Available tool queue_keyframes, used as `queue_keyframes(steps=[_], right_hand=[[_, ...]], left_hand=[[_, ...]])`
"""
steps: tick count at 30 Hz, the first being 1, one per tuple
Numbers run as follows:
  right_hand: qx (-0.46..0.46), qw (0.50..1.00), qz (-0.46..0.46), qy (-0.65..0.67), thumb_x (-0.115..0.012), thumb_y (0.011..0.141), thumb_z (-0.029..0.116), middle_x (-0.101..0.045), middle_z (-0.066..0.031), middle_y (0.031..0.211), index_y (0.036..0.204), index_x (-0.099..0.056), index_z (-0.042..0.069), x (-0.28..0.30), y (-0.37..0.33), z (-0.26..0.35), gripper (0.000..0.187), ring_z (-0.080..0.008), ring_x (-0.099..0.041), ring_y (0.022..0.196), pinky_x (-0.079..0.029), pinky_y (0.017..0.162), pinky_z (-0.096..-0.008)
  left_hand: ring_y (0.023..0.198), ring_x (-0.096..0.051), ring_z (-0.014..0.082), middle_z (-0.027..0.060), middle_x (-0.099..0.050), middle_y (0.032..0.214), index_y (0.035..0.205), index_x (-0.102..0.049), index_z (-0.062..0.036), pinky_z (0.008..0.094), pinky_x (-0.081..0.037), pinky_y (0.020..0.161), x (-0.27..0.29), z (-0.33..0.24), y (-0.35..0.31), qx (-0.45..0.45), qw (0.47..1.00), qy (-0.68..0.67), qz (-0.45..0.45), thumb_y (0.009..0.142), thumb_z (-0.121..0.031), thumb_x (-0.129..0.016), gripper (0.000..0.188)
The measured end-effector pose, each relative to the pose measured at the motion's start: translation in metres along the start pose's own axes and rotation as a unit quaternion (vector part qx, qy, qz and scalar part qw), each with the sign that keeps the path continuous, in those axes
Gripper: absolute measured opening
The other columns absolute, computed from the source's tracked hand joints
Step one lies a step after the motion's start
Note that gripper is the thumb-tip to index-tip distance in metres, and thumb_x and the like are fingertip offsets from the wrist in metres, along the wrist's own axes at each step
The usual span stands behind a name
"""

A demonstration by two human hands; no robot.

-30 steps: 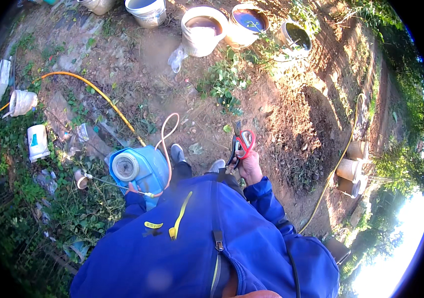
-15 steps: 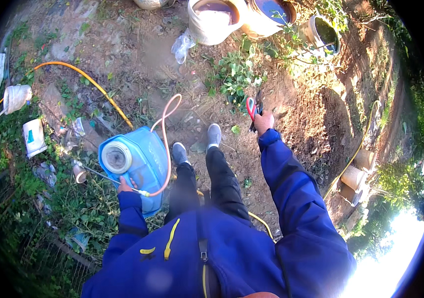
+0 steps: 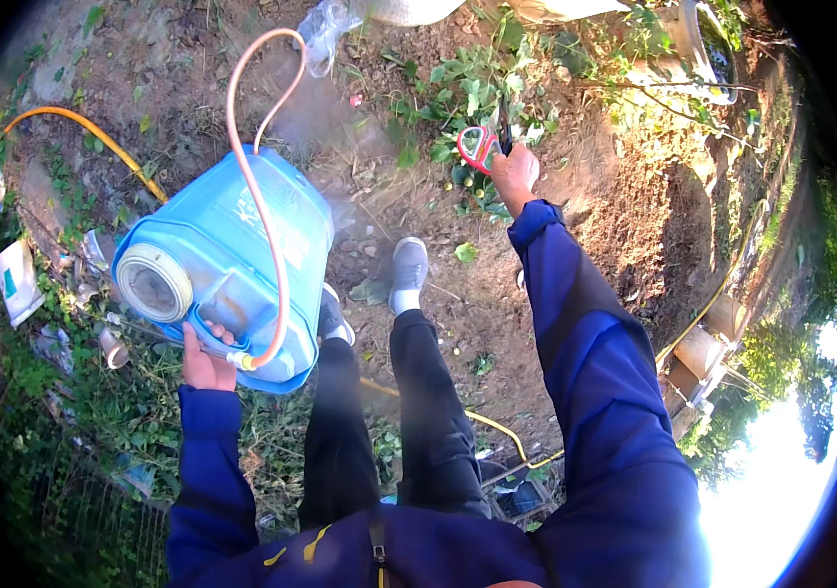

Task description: The person assembles a manual pump sprayer by connecting a nozzle wand to the hose, tightening the screw-on components, and placing a mesh filter and lid onto the blue plastic tank.

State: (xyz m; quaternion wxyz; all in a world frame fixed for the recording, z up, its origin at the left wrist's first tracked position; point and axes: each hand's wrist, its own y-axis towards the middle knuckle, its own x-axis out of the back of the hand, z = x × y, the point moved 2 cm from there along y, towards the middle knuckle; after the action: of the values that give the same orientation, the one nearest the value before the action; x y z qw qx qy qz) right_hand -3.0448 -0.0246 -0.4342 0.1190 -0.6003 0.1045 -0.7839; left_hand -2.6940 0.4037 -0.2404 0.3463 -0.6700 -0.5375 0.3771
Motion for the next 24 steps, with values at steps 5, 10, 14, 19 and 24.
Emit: queue_keyframes(steps=[5, 10, 14, 19, 24], right_hand=[[-0.028, 0.999, -0.035, 0.001, -0.061, 0.070, 0.023, -0.065, -0.0257, 0.080, 0.079, -0.067, 0.001, -0.074, 0.040, -0.033, 0.025, -0.0427, -0.063, 0.081, -0.048, 0.076, -0.0481], [-0.132, 0.991, -0.024, -0.012, -0.070, 0.070, 0.035, -0.067, -0.0187, 0.076, 0.077, -0.068, 0.004, -0.135, 0.052, -0.056, 0.032, -0.0380, -0.065, 0.079, -0.050, 0.075, -0.0430], [-0.199, 0.973, 0.047, 0.105, -0.070, 0.071, 0.035, -0.067, -0.0184, 0.076, 0.079, -0.070, 0.004, -0.160, 0.063, -0.146, 0.032, -0.0356, -0.066, 0.073, -0.052, 0.070, -0.0422], [-0.108, 0.981, 0.149, -0.066, -0.062, 0.070, 0.024, -0.067, -0.0235, 0.092, 0.091, -0.068, 0.001, -0.133, 0.001, -0.078, 0.032, -0.0407, -0.063, 0.091, -0.049, 0.082, -0.0449], [-0.062, 0.987, 0.139, 0.046, -0.061, 0.072, 0.024, -0.066, -0.0237, 0.092, 0.093, -0.070, 0.008, -0.081, -0.100, -0.020, 0.028, -0.0402, -0.063, 0.091, -0.048, 0.082, -0.0449]], left_hand=[[0.075, -0.048, 0.0179, 0.0016, -0.053, 0.082, 0.095, -0.053, -0.0089, 0.0325, -0.042, 0.071, -0.002, 0.000, 0.031, 0.029, 0.998, 0.011, 0.047, 0.099, -0.042, -0.045, 0.034], [0.073, -0.048, 0.0158, 0.0002, -0.052, 0.080, 0.097, -0.052, -0.0109, 0.0323, -0.041, 0.070, 0.000, 0.000, 0.020, 0.017, 0.999, 0.011, 0.038, 0.101, -0.041, -0.042, 0.032], [0.071, -0.049, 0.0140, -0.0012, -0.052, 0.078, 0.096, -0.051, -0.0115, 0.0320, -0.041, 0.070, -0.020, 0.007, 0.029, 0.014, 0.999, 0.014, 0.039, 0.100, -0.043, -0.043, 0.032], [0.067, -0.049, 0.0138, -0.0004, -0.052, 0.077, 0.096, -0.051, -0.0097, 0.0329, -0.043, 0.067, -0.011, 0.005, 0.022, -0.026, 0.999, 0.043, -0.007, 0.098, -0.045, -0.047, 0.035], [0.058, -0.046, 0.0154, 0.0014, -0.049, 0.068, 0.088, -0.049, -0.0079, 0.0316, -0.041, 0.056, -0.021, 0.010, 0.026, -0.045, 0.995, 0.054, -0.076, 0.099, -0.042, -0.045, 0.036]])
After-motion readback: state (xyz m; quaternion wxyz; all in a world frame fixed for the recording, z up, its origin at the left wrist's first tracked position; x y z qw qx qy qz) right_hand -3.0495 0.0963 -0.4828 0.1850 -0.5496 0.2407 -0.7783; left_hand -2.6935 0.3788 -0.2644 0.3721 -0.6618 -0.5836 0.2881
